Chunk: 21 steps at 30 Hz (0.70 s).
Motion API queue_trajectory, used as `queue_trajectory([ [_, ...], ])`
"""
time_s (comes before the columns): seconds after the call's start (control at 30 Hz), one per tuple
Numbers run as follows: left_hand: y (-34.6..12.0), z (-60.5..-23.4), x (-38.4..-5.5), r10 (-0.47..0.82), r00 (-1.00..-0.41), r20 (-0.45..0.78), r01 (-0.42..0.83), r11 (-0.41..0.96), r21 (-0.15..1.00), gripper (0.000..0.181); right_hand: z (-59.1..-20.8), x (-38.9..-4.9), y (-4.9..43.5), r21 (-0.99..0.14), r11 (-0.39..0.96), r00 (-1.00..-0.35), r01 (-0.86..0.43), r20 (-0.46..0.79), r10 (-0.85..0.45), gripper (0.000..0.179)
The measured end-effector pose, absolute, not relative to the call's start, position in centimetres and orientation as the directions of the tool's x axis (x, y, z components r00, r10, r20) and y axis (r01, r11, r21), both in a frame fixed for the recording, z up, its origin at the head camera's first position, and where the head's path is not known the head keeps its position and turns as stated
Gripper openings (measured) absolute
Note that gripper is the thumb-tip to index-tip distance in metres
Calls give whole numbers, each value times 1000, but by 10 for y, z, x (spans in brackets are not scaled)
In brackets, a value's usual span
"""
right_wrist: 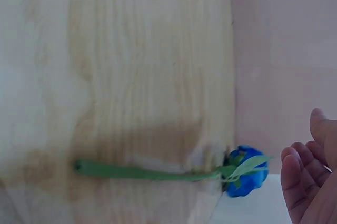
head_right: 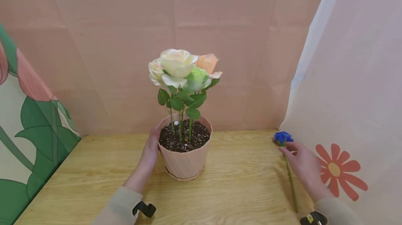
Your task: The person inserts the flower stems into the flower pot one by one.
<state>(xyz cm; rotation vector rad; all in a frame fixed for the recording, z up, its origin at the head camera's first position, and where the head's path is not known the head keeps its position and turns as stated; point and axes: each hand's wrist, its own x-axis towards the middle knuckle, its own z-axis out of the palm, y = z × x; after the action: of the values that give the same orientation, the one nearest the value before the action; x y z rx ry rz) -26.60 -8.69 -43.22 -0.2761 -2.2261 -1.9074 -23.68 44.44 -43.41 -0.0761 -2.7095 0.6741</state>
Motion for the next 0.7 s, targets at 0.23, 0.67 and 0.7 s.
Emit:
queue_trajectory([
  [0.23, -87, -432, -266, 17, -966, 259, 259, 155, 953, 62, -453, -238, 463, -444, 896, -955, 17, 257, 145, 68],
  [0.67, -86, -433, -263, 12, -966, 258, 257, 155, 954, 65, -475, -238, 481, -474, 868, -975, 149, 77, 209, 88],
  [0.7, -86, -433, -264, 13, -967, 256, 255, 157, 954, 66, -476, -239, 482, -471, 869, -975, 152, 74, 210, 88],
])
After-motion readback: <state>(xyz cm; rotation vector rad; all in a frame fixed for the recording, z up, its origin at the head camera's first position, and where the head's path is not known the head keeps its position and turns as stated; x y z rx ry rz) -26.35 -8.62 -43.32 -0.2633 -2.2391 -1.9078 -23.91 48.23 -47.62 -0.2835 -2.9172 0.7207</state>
